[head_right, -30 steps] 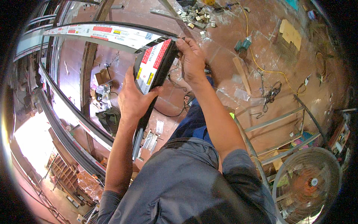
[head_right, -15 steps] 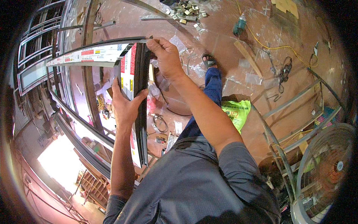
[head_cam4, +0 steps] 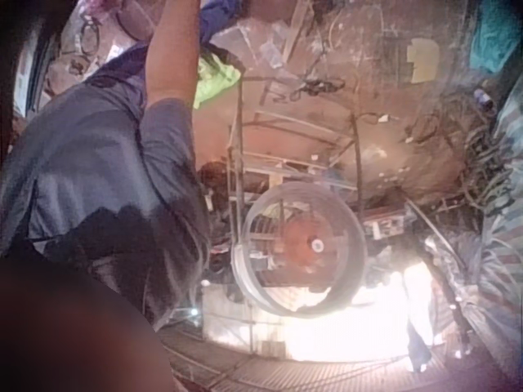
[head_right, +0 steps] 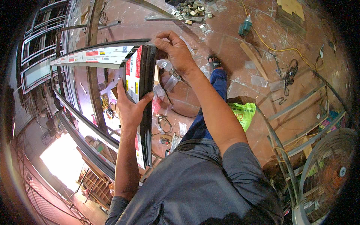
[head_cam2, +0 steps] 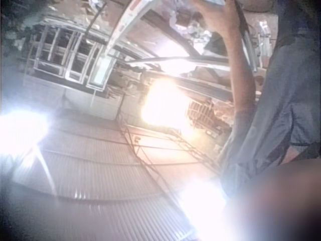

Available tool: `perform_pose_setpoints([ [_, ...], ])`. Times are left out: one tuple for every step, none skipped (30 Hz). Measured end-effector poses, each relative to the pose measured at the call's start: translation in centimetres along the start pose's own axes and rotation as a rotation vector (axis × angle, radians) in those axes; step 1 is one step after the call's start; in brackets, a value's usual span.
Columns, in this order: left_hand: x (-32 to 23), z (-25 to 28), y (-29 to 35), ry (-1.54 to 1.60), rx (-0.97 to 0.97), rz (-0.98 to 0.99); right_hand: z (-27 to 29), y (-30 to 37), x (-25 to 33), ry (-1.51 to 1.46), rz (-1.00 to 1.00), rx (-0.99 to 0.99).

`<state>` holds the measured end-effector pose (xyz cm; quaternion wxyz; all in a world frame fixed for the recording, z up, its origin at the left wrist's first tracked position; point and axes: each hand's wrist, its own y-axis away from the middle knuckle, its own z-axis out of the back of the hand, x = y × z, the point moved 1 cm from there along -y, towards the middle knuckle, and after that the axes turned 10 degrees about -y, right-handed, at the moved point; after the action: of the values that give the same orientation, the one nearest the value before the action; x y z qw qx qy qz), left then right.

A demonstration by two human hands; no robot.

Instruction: The person assembles a window frame by aligning metal profiles, drilling holes, and inserting rubber seals. They use a cordless drill and scissors to cut and fit the seals into the frame grooves.

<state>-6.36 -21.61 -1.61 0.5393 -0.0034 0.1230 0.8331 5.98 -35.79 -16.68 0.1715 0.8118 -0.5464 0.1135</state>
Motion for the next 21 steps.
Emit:
perform_pose_setpoints([
  [0.1,0.0,0.0,-0.004,0.007,0.008,0.0,0.1,-0.1,-0.018,-0.016,0.000],
  [0.2,0.0,-0.1,-0.007,0.014,0.017,-0.2,0.3,0.0,-0.036,-0.032,0.000],
  [0.2,0.0,-0.1,-0.010,0.021,0.026,-0.3,0.4,0.0,-0.053,-0.048,0.000],
  [0.1,0.1,-0.1,-0.020,0.026,0.033,-0.2,0.4,-0.1,-0.066,-0.056,0.004],
  [-0.1,0.3,-0.1,-0.031,0.030,0.040,-0.2,0.4,-0.2,-0.080,-0.062,0.010],
  [-0.2,0.5,-0.1,-0.042,0.034,0.047,-0.2,0.3,-0.4,-0.095,-0.069,0.015],
  [-0.1,0.3,-0.1,-0.028,0.023,0.020,-0.2,0.4,-0.5,-0.090,-0.060,-0.009],
  [0.2,0.0,-0.1,-0.017,0.011,-0.004,-0.6,0.5,-0.7,-0.090,-0.053,-0.030],
  [0.4,0.0,-0.1,-0.007,-0.002,-0.028,-0.9,0.7,-0.8,-0.089,-0.045,-0.052],
  [0.3,0.1,-0.1,0.001,-0.003,-0.030,-1.4,1.0,-1.1,-0.114,-0.041,-0.076],
  [0.2,0.2,0.0,0.008,-0.002,-0.032,-1.9,1.5,-1.4,-0.139,-0.036,-0.103],
  [0.0,0.3,0.0,0.016,-0.002,-0.035,-2.3,1.8,-1.7,-0.163,-0.032,-0.129],
  [-0.2,0.3,0.0,-0.020,-0.029,-0.051,-2.2,2.0,-2.1,-0.150,-0.026,-0.137],
  [-0.3,0.4,0.1,-0.013,-0.027,-0.053,-2.2,2.3,-2.4,-0.136,-0.020,-0.147],
  [-0.4,0.4,0.1,-0.006,-0.025,-0.056,-2.2,2.6,-2.6,-0.122,-0.012,-0.156],
  [-0.4,0.5,0.0,0.001,-0.022,-0.060,-2.2,3.1,-3.0,-0.136,-0.030,-0.164],
  [-0.2,0.5,0.1,-0.014,-0.018,-0.059,-3.1,3.7,-3.0,-0.148,-0.051,-0.171],
  [-0.1,0.5,0.1,-0.029,-0.014,-0.063,-3.8,4.2,-2.8,-0.160,-0.067,-0.177],
  [0.1,0.5,0.0,-0.043,-0.010,-0.068,-4.1,4.6,-2.7,-0.195,-0.078,-0.177],
  [0.4,0.5,0.1,-0.030,-0.005,-0.096,-4.3,4.8,-2.6,-0.230,-0.088,-0.176],
  [0.8,0.6,0.1,-0.016,0.000,-0.125,-4.4,5.0,-2.4,-0.265,-0.097,-0.175],
])
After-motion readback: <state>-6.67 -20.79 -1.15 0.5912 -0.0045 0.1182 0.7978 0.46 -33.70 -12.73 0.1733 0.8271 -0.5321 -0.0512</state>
